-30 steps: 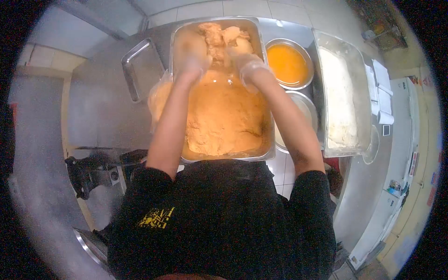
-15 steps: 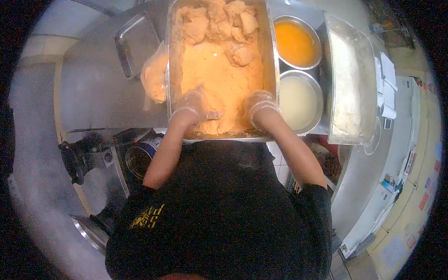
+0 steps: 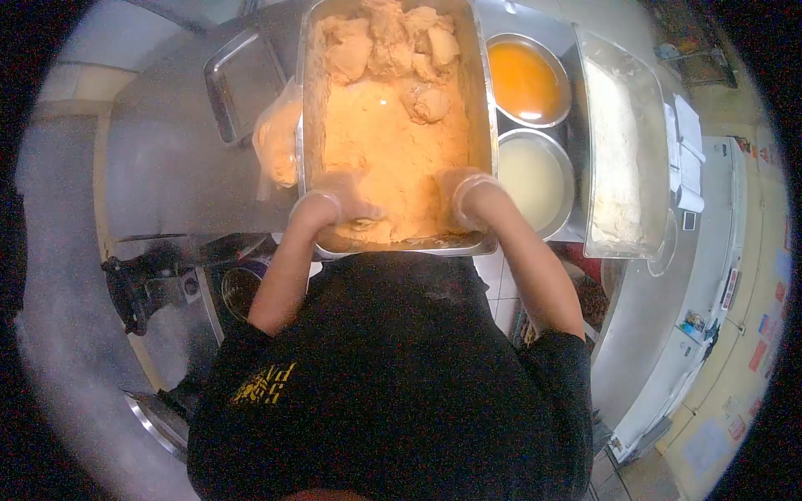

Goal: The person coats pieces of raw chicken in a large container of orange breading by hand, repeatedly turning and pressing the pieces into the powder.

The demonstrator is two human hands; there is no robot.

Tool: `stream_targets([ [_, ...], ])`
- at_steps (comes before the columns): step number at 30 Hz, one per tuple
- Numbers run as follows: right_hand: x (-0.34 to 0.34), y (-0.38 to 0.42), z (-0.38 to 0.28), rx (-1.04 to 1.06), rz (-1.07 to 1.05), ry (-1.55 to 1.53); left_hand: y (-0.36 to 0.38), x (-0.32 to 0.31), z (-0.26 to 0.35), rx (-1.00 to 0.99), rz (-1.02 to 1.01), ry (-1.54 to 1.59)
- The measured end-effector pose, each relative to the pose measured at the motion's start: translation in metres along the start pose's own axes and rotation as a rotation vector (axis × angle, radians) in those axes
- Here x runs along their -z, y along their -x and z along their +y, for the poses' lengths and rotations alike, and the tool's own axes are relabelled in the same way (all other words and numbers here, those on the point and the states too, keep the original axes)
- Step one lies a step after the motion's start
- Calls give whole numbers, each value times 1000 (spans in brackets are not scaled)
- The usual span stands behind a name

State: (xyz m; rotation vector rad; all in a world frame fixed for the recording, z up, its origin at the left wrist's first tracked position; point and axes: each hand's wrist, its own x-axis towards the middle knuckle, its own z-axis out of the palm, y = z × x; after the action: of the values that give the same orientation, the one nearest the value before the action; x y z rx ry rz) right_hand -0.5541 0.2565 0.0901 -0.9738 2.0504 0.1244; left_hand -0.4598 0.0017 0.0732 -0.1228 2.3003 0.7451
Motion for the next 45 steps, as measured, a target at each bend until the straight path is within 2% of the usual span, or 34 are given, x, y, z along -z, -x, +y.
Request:
stream_targets([
  [2, 17, 11, -1, 42, 130, -244, -6, -4, -17, -68, 139, 113],
  [4, 41, 26, -13, 43, 249, -540, -1, -6, -15, -27, 208, 403],
  [6, 45, 29, -16, 21, 216, -745, -3, -6, -17, 5, 232, 682],
  [8, 38, 18, -22, -81, 264, -471, -18, -8, -26, 29, 202, 948],
  [11, 9, -8, -23, -197, 341, -284, 1, 3, -4, 134, 267, 477],
  [14, 6, -13, -17, -105, 204, -97, -12, -17, -25, 19, 248, 274],
  [17, -1, -4, -12, -98, 306, -301, -10, -2, -16, 5, 110, 278],
  [20, -19, -2, 0, 70, 360, -136, 3, 17, 10, 136, 32, 255],
  [23, -28, -9, 1, 16, 287, 45, -14, 5, -2, 34, 112, 284],
  [26, -23, -17, 12, 55, 191, -24, -28, 1, -15, -39, 195, 482],
  [29, 22, 12, -1, -75, 323, -423, -28, 2, -16, -82, 185, 997],
  [32, 32, 5, -8, -100, 325, -411, -35, 4, -9, -36, 242, 851],
  [35, -4, -31, -9, 6, 719, -512, -42, -5, 4, -117, 395, 902],
  [38, -12, -56, -17, -115, 841, -668, -66, -22, -9, -228, 571, 951],
  [41, -15, -74, -14, -214, 852, -931, -68, -18, -11, -284, 685, 872],
  [45, 18, -36, -29, -57, 624, -1044, -44, 7, 21, -363, 589, 1082],
])
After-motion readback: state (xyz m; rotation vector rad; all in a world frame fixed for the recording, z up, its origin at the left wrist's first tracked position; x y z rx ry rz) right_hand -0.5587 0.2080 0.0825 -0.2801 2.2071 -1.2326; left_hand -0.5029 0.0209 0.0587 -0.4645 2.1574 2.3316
